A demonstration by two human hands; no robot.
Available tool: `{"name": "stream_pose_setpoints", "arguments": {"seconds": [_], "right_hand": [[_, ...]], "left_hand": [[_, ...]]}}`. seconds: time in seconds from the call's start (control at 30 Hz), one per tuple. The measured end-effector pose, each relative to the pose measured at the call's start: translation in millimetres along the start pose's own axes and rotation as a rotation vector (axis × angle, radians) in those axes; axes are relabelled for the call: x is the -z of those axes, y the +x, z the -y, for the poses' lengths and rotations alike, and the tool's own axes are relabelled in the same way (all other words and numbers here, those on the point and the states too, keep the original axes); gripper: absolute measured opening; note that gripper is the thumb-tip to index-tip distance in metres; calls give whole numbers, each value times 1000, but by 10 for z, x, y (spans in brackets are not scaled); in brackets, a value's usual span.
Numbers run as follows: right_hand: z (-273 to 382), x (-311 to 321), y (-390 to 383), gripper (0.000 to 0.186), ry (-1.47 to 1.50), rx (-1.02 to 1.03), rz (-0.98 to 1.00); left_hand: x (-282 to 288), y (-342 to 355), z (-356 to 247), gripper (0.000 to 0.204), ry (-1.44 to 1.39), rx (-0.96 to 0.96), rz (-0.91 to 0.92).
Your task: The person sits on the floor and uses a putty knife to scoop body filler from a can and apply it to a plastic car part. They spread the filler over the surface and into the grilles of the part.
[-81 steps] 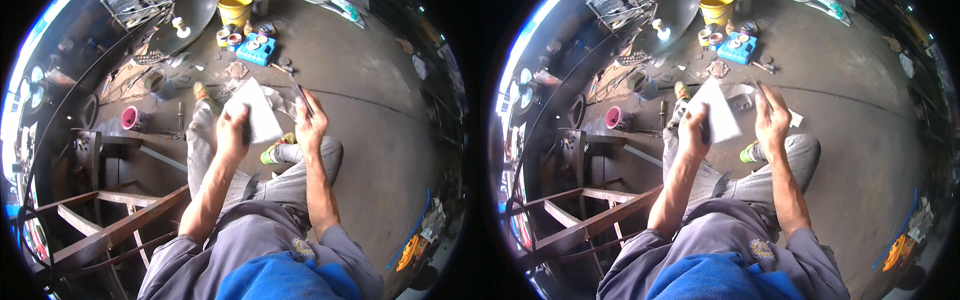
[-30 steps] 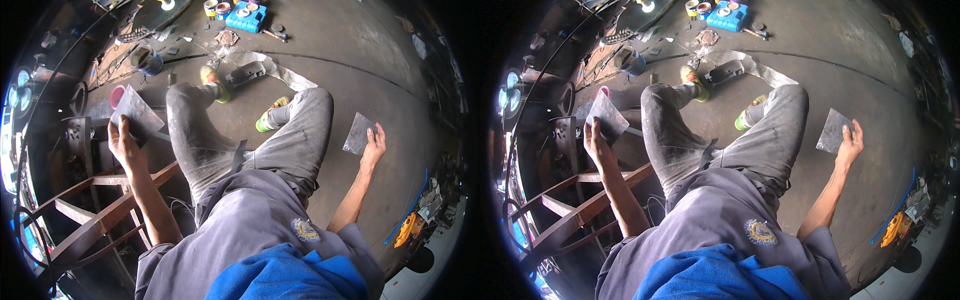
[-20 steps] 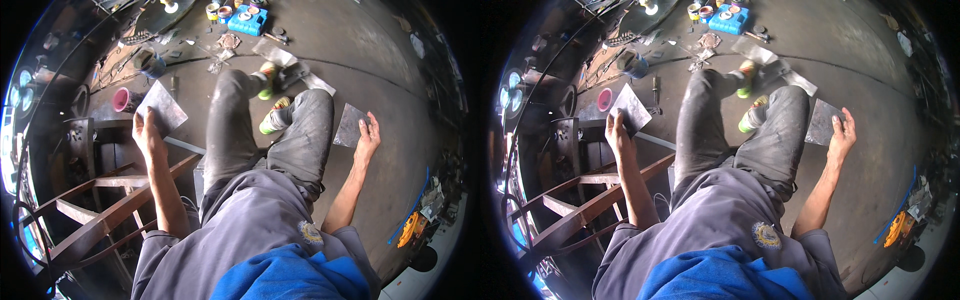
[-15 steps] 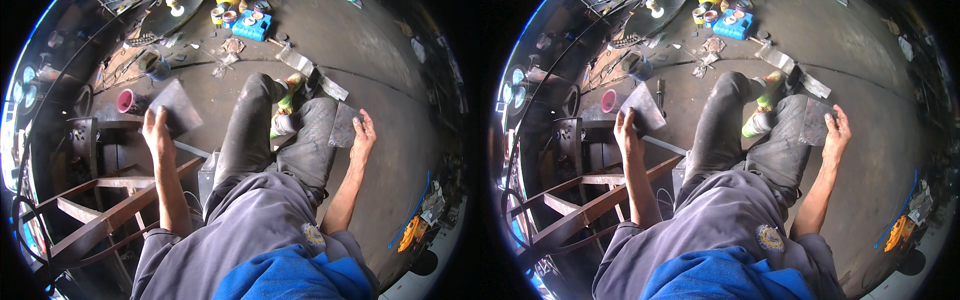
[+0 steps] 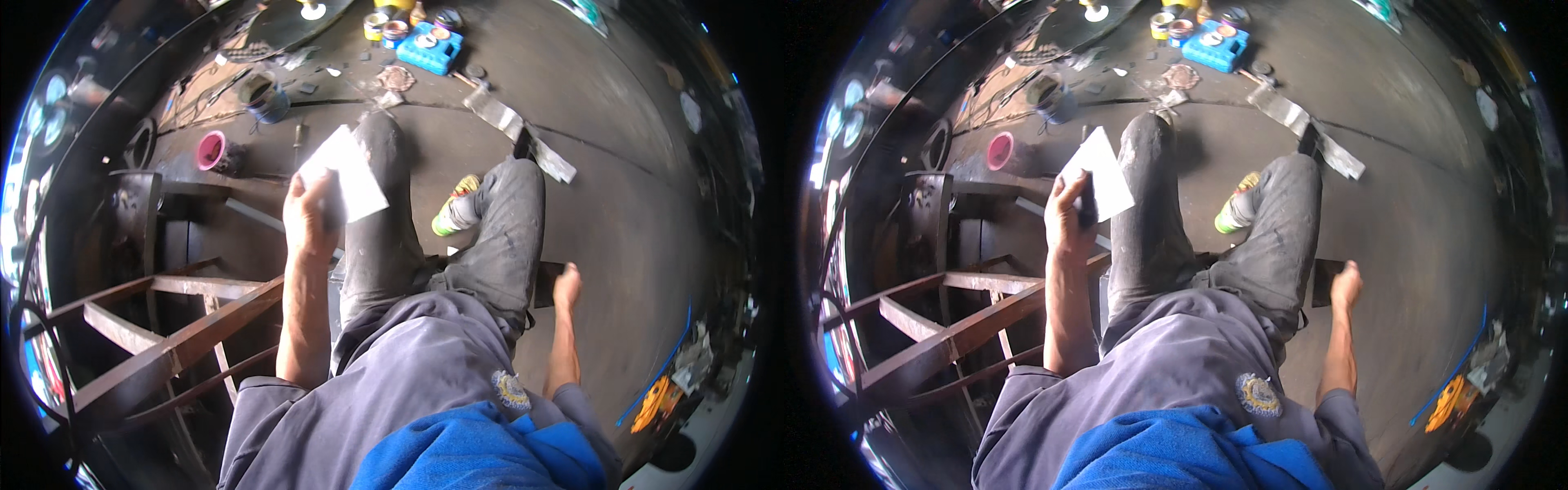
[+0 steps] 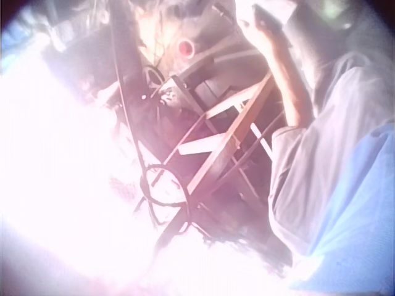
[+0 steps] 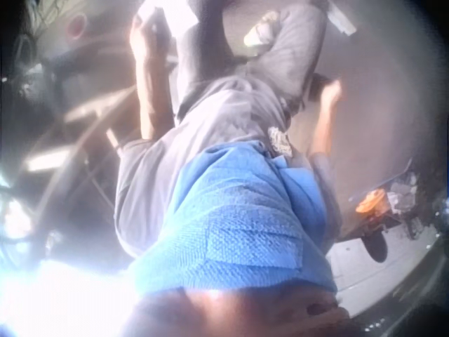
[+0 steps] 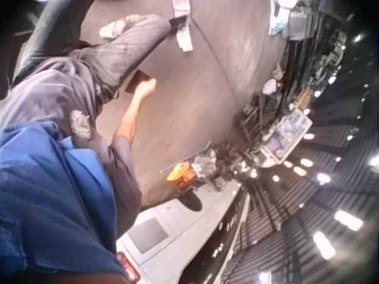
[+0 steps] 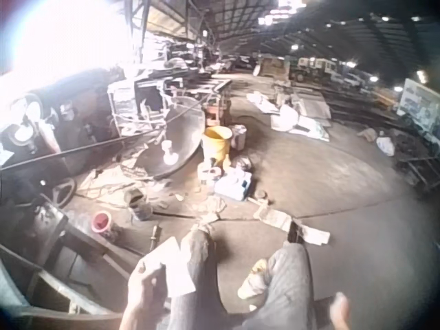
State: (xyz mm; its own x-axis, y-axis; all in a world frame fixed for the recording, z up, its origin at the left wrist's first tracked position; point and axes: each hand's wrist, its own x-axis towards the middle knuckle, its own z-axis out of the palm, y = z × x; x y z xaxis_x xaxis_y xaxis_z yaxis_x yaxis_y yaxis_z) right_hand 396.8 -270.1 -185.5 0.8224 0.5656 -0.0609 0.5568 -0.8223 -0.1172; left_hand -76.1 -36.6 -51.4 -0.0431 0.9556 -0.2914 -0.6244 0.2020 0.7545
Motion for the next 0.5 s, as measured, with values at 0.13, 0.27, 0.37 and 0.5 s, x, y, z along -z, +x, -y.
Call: {"name": "stream_pose_setpoints", "arguments": {"seconds": [0.13,0.27,0.37,0.5], "right_hand": [[661,696,146,22,1064,96,5],[2385,1227,-549,23,922,826,-94],[3267,1228,-1109,32,1046,1075,288],[3427,1161,-1592,37,976,1323,119]], "left_hand": [[-402,-45,54,42,103,60,-34],[-663,-101,210,48,7,23,-11],[-633,-136,475,58,-142,2,144],[-556,-51,302,74,30,-248,265]]}}
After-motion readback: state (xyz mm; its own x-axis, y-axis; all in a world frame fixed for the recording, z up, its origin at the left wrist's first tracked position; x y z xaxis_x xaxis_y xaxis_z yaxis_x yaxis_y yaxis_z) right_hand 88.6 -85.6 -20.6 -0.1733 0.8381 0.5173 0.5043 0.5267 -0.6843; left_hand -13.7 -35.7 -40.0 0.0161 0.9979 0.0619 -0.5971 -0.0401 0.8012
